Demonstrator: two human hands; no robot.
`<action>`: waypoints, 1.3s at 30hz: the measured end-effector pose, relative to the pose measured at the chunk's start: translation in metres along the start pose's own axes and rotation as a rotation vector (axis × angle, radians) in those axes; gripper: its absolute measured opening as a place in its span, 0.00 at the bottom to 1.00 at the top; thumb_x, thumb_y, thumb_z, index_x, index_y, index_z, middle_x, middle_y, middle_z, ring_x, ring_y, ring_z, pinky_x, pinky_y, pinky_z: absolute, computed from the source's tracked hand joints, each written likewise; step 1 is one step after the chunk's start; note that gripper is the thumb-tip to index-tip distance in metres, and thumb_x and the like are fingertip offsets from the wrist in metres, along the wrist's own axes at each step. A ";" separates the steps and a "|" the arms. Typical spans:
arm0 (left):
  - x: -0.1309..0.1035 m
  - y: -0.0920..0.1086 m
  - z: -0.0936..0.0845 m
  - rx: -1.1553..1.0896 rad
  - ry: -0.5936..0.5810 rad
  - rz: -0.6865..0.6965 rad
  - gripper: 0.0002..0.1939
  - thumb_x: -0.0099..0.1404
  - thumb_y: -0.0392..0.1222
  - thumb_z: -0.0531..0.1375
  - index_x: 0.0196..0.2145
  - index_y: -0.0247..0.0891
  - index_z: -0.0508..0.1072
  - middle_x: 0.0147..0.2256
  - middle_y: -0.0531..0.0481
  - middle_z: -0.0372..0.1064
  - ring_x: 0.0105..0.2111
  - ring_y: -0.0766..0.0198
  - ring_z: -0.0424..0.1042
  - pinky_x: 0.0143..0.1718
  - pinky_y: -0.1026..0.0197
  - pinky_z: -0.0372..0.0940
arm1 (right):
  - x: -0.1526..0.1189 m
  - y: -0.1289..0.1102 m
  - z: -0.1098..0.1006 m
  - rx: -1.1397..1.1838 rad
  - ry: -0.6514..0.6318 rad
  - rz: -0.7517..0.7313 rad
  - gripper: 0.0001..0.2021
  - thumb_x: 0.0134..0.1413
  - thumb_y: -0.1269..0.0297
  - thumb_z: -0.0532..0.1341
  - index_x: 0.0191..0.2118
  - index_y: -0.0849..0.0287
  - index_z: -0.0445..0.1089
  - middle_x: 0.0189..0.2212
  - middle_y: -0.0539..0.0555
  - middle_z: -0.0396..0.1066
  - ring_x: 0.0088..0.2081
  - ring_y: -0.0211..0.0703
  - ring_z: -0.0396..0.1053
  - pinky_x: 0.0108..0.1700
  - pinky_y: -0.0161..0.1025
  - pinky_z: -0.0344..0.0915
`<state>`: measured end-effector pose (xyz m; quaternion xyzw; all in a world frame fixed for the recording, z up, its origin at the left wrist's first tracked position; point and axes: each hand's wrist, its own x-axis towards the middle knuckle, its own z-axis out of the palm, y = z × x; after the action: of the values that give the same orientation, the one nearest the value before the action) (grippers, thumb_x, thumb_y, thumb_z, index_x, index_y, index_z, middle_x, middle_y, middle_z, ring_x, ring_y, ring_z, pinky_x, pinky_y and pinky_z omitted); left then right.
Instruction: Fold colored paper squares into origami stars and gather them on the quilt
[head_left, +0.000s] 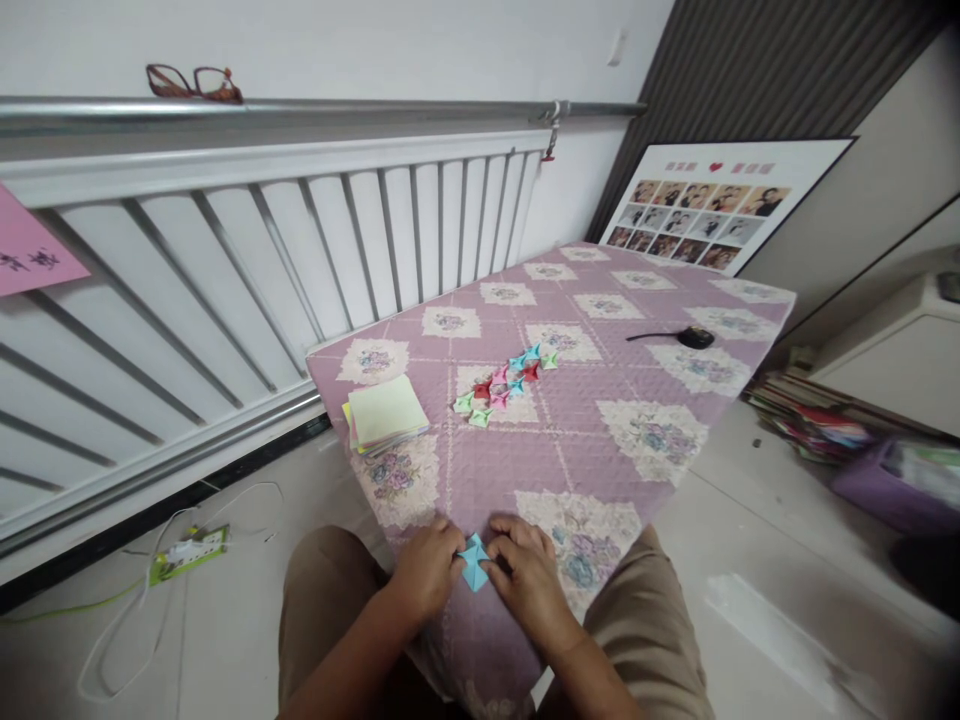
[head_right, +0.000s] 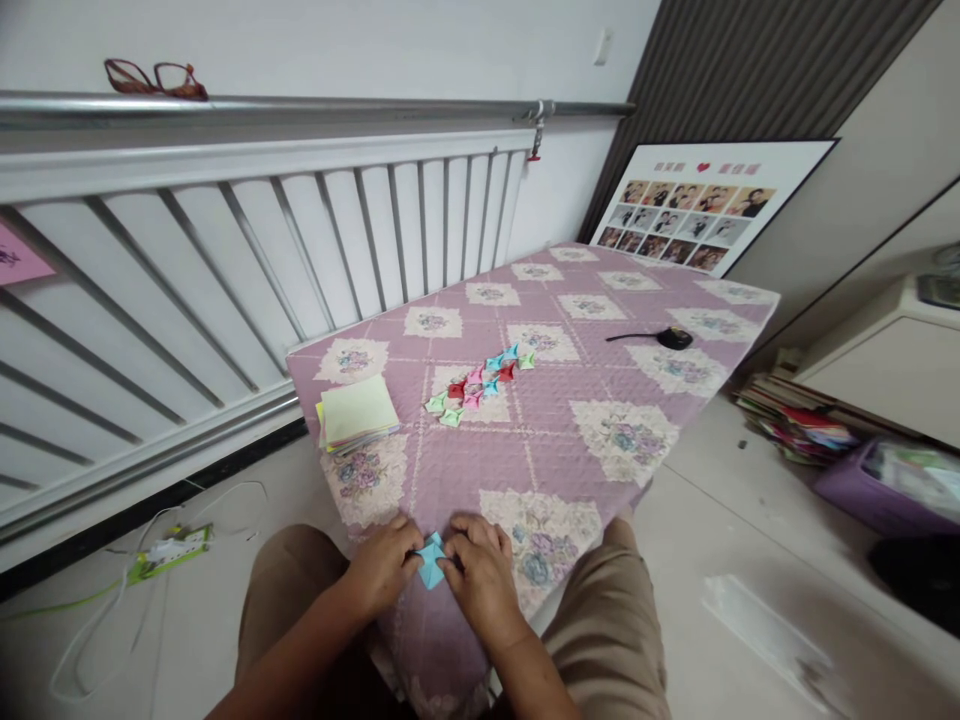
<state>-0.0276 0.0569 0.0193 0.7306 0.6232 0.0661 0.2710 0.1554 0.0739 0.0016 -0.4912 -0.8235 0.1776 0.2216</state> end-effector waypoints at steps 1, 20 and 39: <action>0.000 -0.001 0.000 0.010 -0.002 0.004 0.04 0.63 0.38 0.55 0.36 0.41 0.69 0.40 0.52 0.66 0.40 0.63 0.66 0.41 0.63 0.58 | 0.000 0.000 0.000 0.003 0.008 -0.010 0.05 0.48 0.71 0.63 0.30 0.53 0.68 0.44 0.50 0.68 0.49 0.47 0.62 0.52 0.48 0.49; -0.011 -0.010 0.012 0.280 -0.026 0.148 0.10 0.69 0.39 0.50 0.40 0.40 0.72 0.42 0.49 0.68 0.41 0.60 0.65 0.40 0.60 0.58 | -0.016 0.012 0.014 -0.113 0.034 -0.321 0.09 0.61 0.70 0.53 0.34 0.57 0.70 0.31 0.52 0.68 0.34 0.43 0.62 0.39 0.41 0.60; -0.043 -0.011 0.018 0.441 0.152 0.332 0.16 0.69 0.41 0.52 0.54 0.52 0.64 0.50 0.46 0.64 0.44 0.56 0.64 0.45 0.52 0.60 | -0.043 -0.004 0.021 -0.150 0.071 -0.292 0.18 0.58 0.74 0.54 0.51 0.50 0.67 0.45 0.50 0.73 0.48 0.45 0.67 0.55 0.48 0.53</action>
<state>-0.0388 0.0112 0.0095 0.8568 0.5131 0.0272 0.0436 0.1591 0.0318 -0.0219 -0.3873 -0.8888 0.0640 0.2365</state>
